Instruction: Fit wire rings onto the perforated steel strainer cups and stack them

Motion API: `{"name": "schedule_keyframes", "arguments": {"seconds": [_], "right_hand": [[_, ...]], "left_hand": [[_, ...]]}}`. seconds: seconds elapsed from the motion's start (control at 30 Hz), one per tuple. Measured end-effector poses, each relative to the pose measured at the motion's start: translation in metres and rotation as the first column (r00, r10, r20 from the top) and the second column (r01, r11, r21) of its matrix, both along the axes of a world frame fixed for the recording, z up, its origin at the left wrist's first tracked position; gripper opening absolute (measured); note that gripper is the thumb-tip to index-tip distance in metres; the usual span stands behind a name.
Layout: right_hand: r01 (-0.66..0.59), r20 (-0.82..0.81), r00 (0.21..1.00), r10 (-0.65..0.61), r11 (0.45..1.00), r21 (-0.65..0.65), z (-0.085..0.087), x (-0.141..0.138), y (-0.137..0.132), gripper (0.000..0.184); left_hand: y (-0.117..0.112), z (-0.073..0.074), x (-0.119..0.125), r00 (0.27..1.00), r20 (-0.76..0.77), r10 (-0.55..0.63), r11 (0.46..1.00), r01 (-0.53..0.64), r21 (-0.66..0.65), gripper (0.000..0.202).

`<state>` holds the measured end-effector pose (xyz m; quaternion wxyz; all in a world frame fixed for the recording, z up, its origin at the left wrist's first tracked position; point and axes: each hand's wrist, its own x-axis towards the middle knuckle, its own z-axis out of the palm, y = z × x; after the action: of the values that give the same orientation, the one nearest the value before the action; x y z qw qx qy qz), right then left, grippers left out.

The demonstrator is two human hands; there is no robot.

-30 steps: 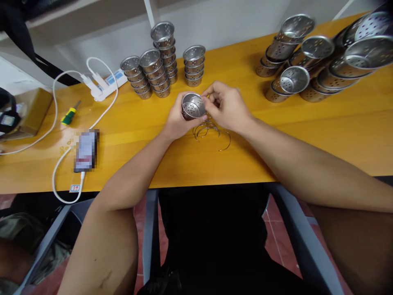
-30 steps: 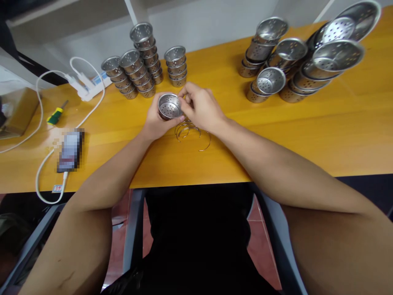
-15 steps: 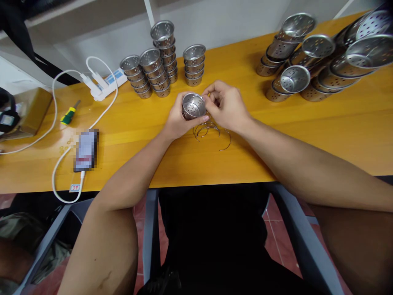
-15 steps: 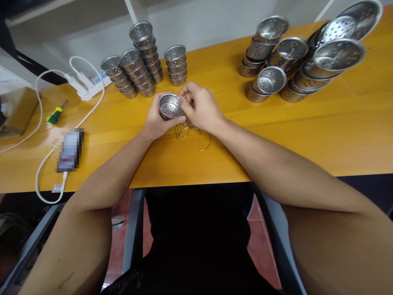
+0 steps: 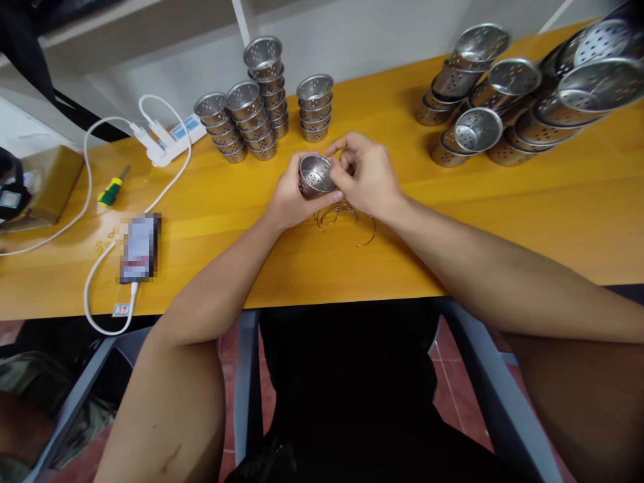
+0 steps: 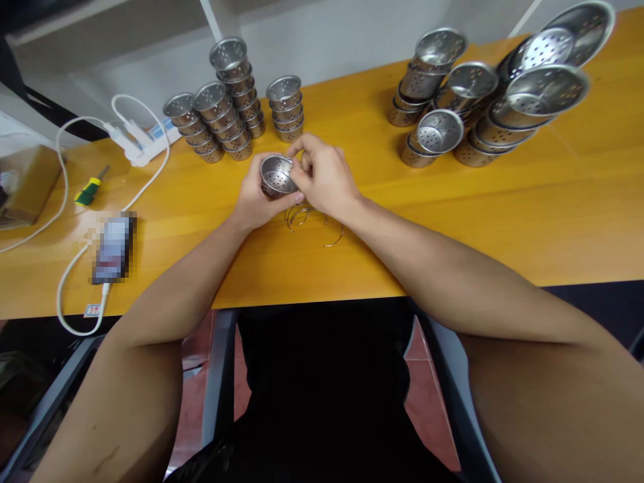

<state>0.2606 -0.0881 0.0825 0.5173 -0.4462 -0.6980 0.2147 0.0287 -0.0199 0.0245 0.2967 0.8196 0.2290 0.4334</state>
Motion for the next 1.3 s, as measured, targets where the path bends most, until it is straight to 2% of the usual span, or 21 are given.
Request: {"name": "schedule_keyframes", "arguments": {"seconds": [0.13, 0.23, 0.33, 0.53, 0.77, 0.9, 1.1, 1.3], "right_hand": [[-0.146, -0.1, 0.985, 0.141, 0.988, -0.044, 0.014, 0.002, -0.005, 0.061], [-0.292, -0.167, 0.949, 0.268, 0.946, -0.14, 0.026, 0.008, -0.01, 0.077], [-0.376, -0.22, 0.918, 0.331, 0.902, -0.211, 0.031, 0.012, -0.012, 0.087], [-0.369, -0.281, 0.91, 0.305, 0.905, -0.214, 0.029, 0.007, -0.009, 0.094], [-0.413, -0.285, 0.893, 0.349, 0.887, -0.208, 0.032, 0.01, -0.007, 0.09], [-0.423, -0.268, 0.892, 0.363, 0.88, -0.216, 0.031, 0.011, -0.007, 0.088], [-0.397, -0.262, 0.903, 0.34, 0.894, -0.208, 0.032, 0.008, -0.01, 0.088], [-0.362, -0.187, 0.925, 0.33, 0.914, -0.181, 0.027, 0.01, -0.01, 0.087]], "left_hand": [[-0.005, 0.006, -0.002, 0.999, 0.024, -0.03, 0.991, 0.033, -0.131, 0.101], [0.0, 0.004, -0.005, 0.996, 0.059, -0.064, 0.971, 0.076, -0.225, 0.097], [0.005, 0.003, -0.006, 0.994, 0.072, -0.078, 0.962, 0.094, -0.257, 0.097], [0.01, -0.005, -0.005, 0.982, 0.052, -0.184, 0.967, 0.19, -0.171, 0.108], [0.01, -0.004, -0.005, 0.989, 0.021, -0.145, 0.98, 0.146, -0.137, 0.103], [0.009, -0.003, -0.006, 0.993, 0.013, -0.118, 0.99, 0.118, -0.074, 0.1], [0.009, -0.005, -0.006, 0.993, 0.037, -0.115, 0.992, 0.116, -0.049, 0.096], [0.011, -0.006, -0.005, 0.994, 0.039, -0.097, 0.995, 0.098, -0.009, 0.104]]}}
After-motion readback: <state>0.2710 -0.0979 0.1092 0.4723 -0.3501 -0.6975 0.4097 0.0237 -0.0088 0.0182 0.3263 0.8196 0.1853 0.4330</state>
